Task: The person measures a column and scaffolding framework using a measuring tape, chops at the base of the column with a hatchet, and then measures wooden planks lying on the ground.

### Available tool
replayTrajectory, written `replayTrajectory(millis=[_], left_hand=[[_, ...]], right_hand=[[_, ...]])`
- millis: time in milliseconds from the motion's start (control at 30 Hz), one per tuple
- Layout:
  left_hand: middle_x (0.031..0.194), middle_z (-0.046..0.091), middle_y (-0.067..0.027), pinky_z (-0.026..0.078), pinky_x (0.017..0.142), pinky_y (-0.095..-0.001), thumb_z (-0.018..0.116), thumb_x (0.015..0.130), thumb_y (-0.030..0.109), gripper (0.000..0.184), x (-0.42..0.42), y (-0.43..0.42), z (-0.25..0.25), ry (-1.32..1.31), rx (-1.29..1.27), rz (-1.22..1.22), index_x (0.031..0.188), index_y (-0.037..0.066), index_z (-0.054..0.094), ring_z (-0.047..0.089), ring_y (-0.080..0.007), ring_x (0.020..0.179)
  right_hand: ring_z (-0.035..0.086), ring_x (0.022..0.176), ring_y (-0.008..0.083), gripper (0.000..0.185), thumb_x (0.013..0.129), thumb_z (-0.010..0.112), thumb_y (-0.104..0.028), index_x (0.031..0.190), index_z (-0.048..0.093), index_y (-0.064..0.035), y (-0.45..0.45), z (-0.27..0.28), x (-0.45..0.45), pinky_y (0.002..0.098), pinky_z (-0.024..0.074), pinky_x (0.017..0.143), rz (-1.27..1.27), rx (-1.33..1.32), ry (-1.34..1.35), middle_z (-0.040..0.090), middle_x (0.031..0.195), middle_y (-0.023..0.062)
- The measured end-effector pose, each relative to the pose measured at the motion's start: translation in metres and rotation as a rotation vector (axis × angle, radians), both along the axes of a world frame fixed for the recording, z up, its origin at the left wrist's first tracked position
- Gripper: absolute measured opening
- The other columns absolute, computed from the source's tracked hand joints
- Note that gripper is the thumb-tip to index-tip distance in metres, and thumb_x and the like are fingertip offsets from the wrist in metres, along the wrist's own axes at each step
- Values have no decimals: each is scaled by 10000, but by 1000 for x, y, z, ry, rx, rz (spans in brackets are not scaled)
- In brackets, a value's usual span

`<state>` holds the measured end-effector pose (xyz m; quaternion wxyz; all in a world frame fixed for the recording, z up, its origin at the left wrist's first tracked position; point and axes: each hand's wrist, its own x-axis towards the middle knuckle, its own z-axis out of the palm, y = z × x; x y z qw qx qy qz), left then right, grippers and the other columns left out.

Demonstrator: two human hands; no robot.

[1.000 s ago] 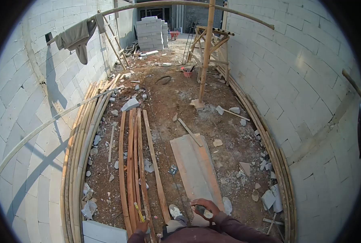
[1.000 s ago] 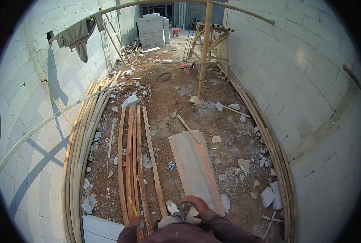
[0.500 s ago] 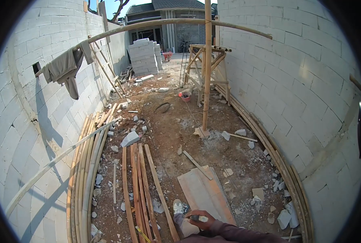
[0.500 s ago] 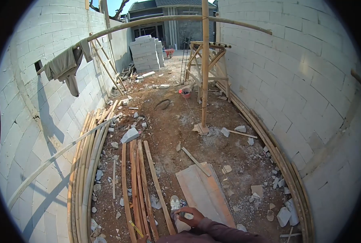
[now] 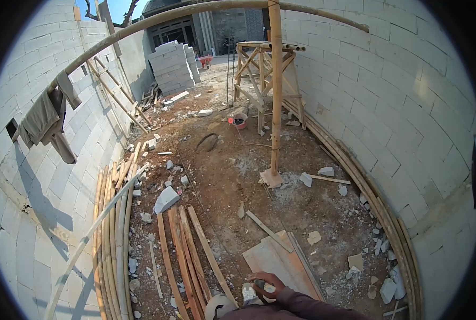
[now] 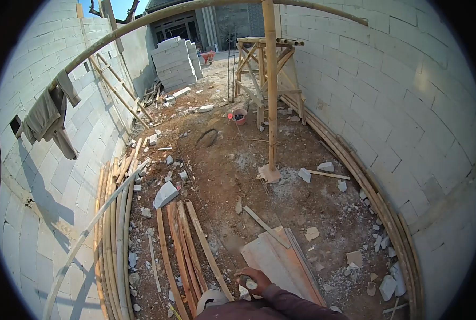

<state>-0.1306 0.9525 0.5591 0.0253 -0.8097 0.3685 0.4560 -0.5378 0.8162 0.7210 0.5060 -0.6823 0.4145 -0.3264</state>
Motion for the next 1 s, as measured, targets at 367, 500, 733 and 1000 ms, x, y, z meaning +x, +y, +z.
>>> replayTrajectory(millis=[367, 500, 733, 1000], left_hand=[[965, 666, -232, 512, 802, -415, 461, 936, 424, 410, 33, -221, 19, -98, 25, -233, 1153, 129, 646, 655, -384, 909], [1045, 642, -241, 507, 823, -400, 521, 902, 475, 434, 66, -307, -44, -15, 63, -362, 1178, 161, 635, 635, -397, 964], [1143, 610, -234, 504, 856, -442, 530, 914, 400, 494, 91, -467, -100, -9, 207, -840, 1369, 222, 455, 634, -384, 985], [870, 671, -184, 509, 719, -414, 593, 864, 385, 411, 151, -670, -50, 54, -31, -234, 1083, 38, 624, 663, -324, 818]], right_hand=[[633, 1021, 294, 205, 832, 663, -118, 1014, 659, -24, -100, 0, -5, 354, 477, 899, -480, -97, -45, 657, 1052, 170], [642, 997, 287, 197, 812, 672, -77, 991, 665, 5, -138, -13, 0, 364, 481, 882, -641, -45, -24, 669, 1010, 162], [649, 933, 258, 217, 796, 689, -90, 990, 667, 6, -304, -40, 39, 346, 492, 833, -671, 106, 25, 671, 963, 142], [638, 988, 303, 217, 823, 667, -132, 1019, 668, -38, -582, -6, 119, 361, 488, 862, -397, -13, 59, 658, 1050, 156]])
